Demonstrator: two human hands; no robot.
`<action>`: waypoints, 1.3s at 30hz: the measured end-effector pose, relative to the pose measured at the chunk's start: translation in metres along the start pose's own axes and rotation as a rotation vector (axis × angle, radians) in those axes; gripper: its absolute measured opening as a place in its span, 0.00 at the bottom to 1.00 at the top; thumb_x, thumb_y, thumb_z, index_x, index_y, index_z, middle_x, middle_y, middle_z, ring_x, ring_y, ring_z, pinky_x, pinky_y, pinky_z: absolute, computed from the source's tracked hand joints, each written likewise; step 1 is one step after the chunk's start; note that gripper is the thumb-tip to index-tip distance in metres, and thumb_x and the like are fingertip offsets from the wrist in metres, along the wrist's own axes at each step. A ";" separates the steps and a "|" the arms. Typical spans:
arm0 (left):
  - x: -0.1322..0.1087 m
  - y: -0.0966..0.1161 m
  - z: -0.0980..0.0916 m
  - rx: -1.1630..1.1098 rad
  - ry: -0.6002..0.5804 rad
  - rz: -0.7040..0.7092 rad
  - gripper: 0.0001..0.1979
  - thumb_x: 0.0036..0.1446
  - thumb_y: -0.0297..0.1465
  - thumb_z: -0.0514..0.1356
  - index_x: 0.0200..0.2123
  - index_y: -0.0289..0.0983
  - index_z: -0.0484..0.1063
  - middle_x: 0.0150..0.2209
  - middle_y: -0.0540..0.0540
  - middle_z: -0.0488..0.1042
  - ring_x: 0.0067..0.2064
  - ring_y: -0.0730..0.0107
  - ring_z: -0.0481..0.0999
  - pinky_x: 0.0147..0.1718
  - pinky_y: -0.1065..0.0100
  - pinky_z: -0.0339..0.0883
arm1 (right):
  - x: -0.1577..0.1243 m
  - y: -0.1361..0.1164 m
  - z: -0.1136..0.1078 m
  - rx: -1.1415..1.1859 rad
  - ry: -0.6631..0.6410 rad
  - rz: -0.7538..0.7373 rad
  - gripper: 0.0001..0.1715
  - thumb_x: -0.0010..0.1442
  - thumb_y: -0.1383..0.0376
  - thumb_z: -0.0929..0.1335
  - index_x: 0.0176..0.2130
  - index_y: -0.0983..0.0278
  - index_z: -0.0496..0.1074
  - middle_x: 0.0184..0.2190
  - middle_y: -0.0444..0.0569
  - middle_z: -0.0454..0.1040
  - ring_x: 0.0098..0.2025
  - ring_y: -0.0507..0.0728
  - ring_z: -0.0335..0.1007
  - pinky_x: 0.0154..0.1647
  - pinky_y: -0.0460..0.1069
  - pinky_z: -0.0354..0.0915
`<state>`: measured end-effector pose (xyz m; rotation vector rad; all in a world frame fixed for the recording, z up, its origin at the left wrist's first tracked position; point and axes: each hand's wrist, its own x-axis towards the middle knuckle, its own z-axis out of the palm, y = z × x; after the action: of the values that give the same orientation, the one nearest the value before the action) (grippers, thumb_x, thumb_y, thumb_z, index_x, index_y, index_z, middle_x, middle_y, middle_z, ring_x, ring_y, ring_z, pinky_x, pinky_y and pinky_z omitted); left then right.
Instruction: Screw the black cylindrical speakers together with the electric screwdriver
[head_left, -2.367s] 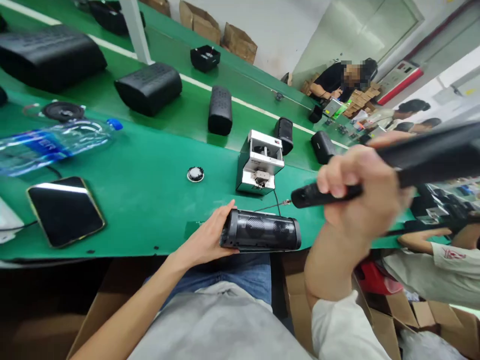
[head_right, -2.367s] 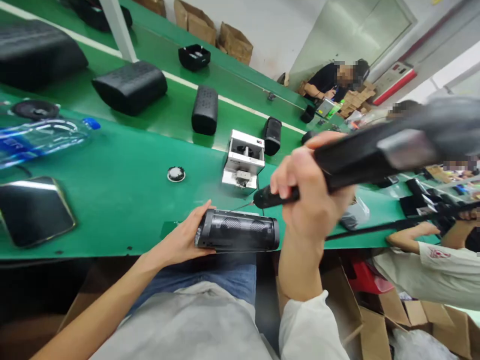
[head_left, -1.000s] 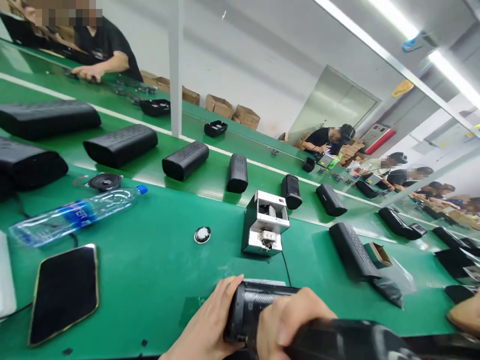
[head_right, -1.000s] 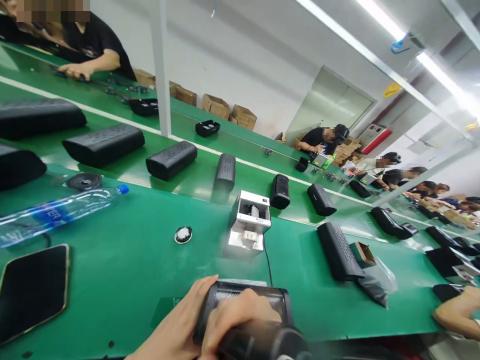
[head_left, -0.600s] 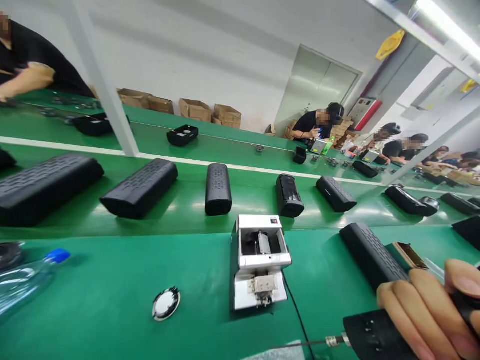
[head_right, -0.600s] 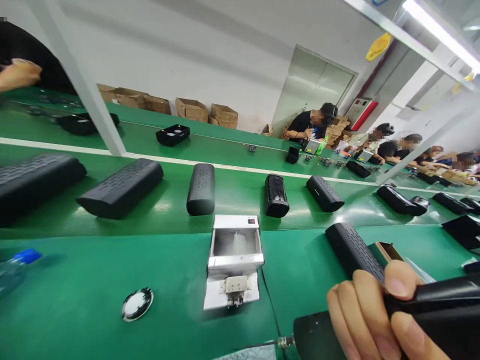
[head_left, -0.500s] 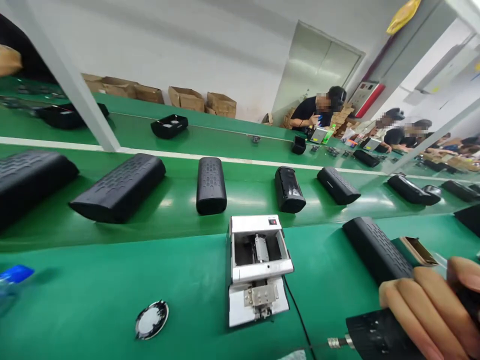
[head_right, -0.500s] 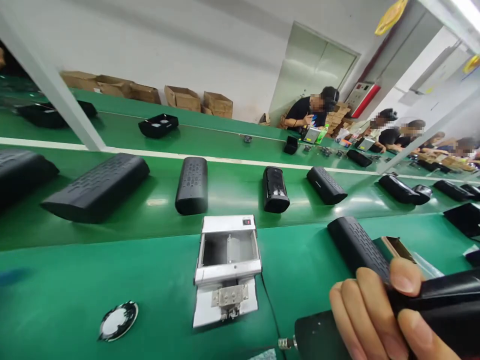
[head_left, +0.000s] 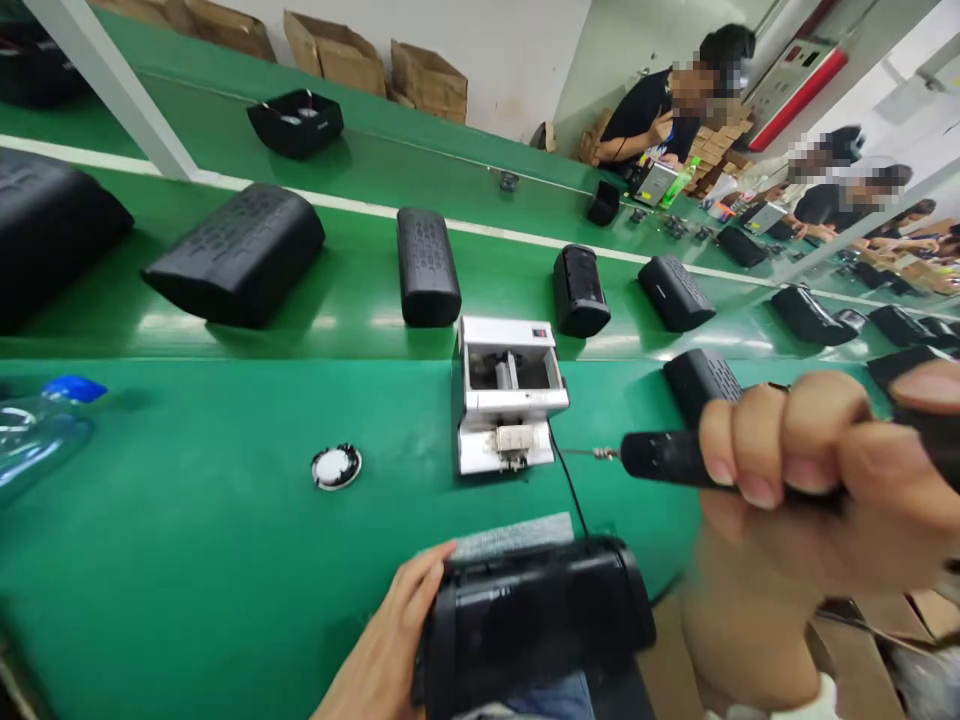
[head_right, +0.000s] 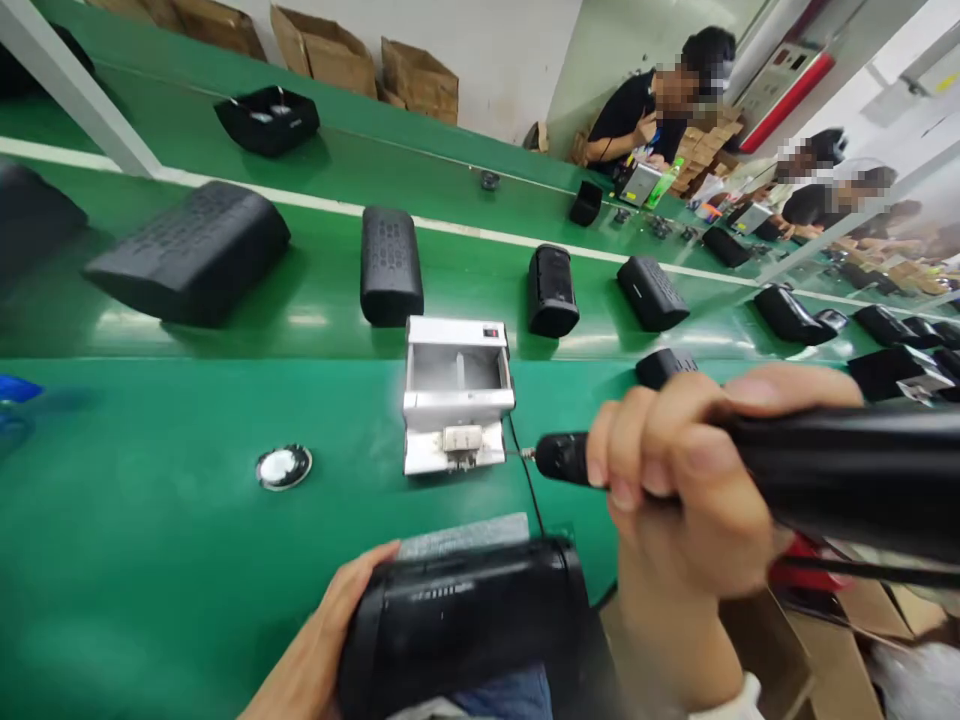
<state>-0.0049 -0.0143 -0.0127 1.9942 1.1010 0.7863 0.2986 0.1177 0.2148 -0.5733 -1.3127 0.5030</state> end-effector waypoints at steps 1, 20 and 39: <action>0.001 0.001 -0.002 -0.019 -0.016 0.012 0.62 0.61 0.27 0.72 0.84 0.56 0.36 0.78 0.34 0.63 0.75 0.36 0.71 0.68 0.36 0.76 | 0.002 -0.001 0.013 0.055 -0.004 -0.040 0.17 0.59 0.73 0.77 0.46 0.57 0.80 0.20 0.35 0.66 0.12 0.48 0.54 0.09 0.46 0.59; 0.012 0.002 -0.003 -0.084 -0.008 0.053 0.70 0.55 0.26 0.79 0.83 0.56 0.33 0.78 0.34 0.59 0.78 0.36 0.64 0.74 0.30 0.64 | 0.006 0.028 0.086 -0.077 0.129 0.135 0.12 0.61 0.64 0.76 0.37 0.58 0.69 0.21 0.32 0.64 0.16 0.48 0.62 0.16 0.47 0.63; 0.017 0.007 -0.003 -0.071 0.013 0.122 0.71 0.56 0.33 0.80 0.83 0.52 0.29 0.77 0.32 0.58 0.77 0.36 0.62 0.74 0.35 0.63 | -0.030 -0.063 0.071 -0.051 -0.019 0.102 0.13 0.63 0.65 0.77 0.41 0.56 0.70 0.20 0.30 0.59 0.15 0.48 0.58 0.16 0.47 0.59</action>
<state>0.0032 -0.0013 -0.0020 2.0130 0.9526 0.8908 0.2242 0.0582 0.2449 -0.6814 -1.3221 0.5614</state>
